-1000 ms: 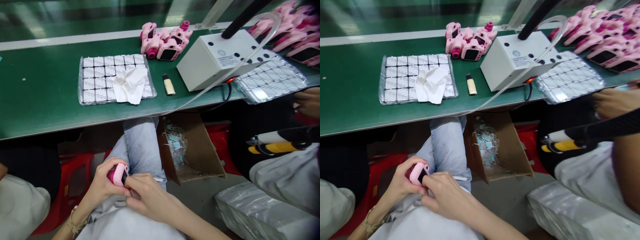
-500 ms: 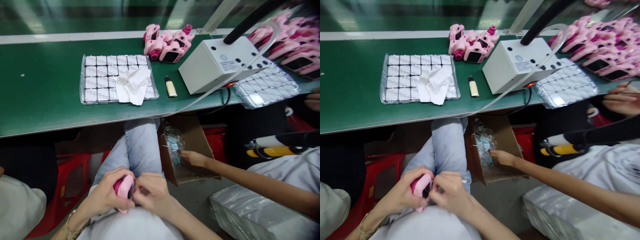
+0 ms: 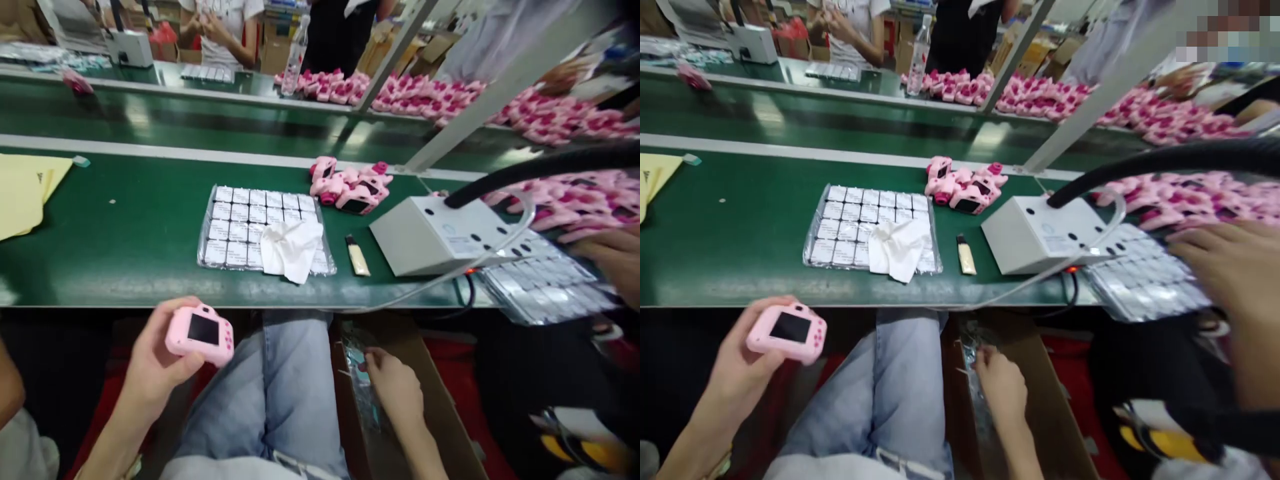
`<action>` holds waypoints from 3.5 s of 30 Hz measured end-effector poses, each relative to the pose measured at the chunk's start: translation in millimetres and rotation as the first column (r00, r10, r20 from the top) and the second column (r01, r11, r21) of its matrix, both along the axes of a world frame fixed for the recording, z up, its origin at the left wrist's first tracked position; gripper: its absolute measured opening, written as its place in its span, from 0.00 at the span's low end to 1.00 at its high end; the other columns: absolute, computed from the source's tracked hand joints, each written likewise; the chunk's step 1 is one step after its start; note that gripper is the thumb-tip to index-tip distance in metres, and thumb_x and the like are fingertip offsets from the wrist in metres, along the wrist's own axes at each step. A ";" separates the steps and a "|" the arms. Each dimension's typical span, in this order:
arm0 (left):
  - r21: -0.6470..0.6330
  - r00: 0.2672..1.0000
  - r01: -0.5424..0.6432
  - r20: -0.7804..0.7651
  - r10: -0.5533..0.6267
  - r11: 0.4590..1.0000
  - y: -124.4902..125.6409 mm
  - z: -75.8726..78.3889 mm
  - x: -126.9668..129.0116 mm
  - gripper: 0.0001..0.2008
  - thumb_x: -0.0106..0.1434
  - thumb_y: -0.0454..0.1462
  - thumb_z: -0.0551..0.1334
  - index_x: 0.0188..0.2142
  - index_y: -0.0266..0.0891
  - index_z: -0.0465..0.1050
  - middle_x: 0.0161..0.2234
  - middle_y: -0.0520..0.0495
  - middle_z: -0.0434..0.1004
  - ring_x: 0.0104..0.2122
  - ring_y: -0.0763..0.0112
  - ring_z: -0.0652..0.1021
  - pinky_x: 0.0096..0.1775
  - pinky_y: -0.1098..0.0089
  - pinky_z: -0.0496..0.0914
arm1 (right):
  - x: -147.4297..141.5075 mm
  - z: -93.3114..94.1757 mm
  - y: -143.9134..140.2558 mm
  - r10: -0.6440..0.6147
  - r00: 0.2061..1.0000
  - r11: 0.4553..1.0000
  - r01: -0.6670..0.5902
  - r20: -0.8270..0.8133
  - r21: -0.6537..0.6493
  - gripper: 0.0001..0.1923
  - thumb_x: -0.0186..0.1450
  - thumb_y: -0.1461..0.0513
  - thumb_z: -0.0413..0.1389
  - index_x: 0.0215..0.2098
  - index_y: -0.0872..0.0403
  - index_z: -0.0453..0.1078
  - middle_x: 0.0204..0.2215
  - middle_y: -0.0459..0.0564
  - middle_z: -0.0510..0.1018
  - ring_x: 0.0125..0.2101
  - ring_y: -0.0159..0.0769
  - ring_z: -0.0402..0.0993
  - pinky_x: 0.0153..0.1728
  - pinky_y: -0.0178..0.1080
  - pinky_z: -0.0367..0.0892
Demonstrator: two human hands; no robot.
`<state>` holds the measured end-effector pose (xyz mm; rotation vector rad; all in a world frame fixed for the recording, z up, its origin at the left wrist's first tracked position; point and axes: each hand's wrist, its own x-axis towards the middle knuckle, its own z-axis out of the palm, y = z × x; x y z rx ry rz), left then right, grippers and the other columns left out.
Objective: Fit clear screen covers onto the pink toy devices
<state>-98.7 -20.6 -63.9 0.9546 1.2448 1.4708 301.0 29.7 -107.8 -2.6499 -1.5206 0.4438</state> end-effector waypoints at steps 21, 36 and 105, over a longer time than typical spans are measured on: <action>0.543 0.275 0.227 -0.832 0.481 0.809 69.2 26.3 27.2 0.25 0.68 0.30 0.72 0.62 0.33 0.74 0.60 0.34 0.82 0.68 0.47 0.77 0.74 0.46 0.68 | -180.3 120.8 258.1 0.643 0.742 0.584 -0.634 0.189 0.507 0.17 0.73 0.68 0.49 0.46 0.57 0.81 0.43 0.61 0.86 0.47 0.53 0.78 0.48 0.48 0.67; 0.322 0.223 0.268 -0.938 0.267 0.908 81.4 1.2 73.1 0.13 0.80 0.35 0.60 0.57 0.36 0.78 0.58 0.42 0.89 0.57 0.48 0.85 0.52 0.49 0.76 | -215.8 107.7 276.5 0.766 0.603 0.458 -0.756 0.224 0.468 0.05 0.72 0.62 0.61 0.46 0.54 0.76 0.57 0.64 0.79 0.56 0.60 0.73 0.49 0.51 0.67; 0.263 0.917 0.249 -0.375 -0.139 0.932 47.1 16.5 91.3 0.19 0.58 0.39 0.83 0.49 0.46 0.91 0.41 0.45 0.92 0.38 0.63 0.90 0.42 0.69 0.89 | -115.1 114.2 -0.9 0.359 -0.383 0.928 0.049 -0.851 0.369 0.27 0.68 0.40 0.64 0.25 0.46 0.60 0.21 0.42 0.59 0.20 0.35 0.54 0.21 0.40 0.57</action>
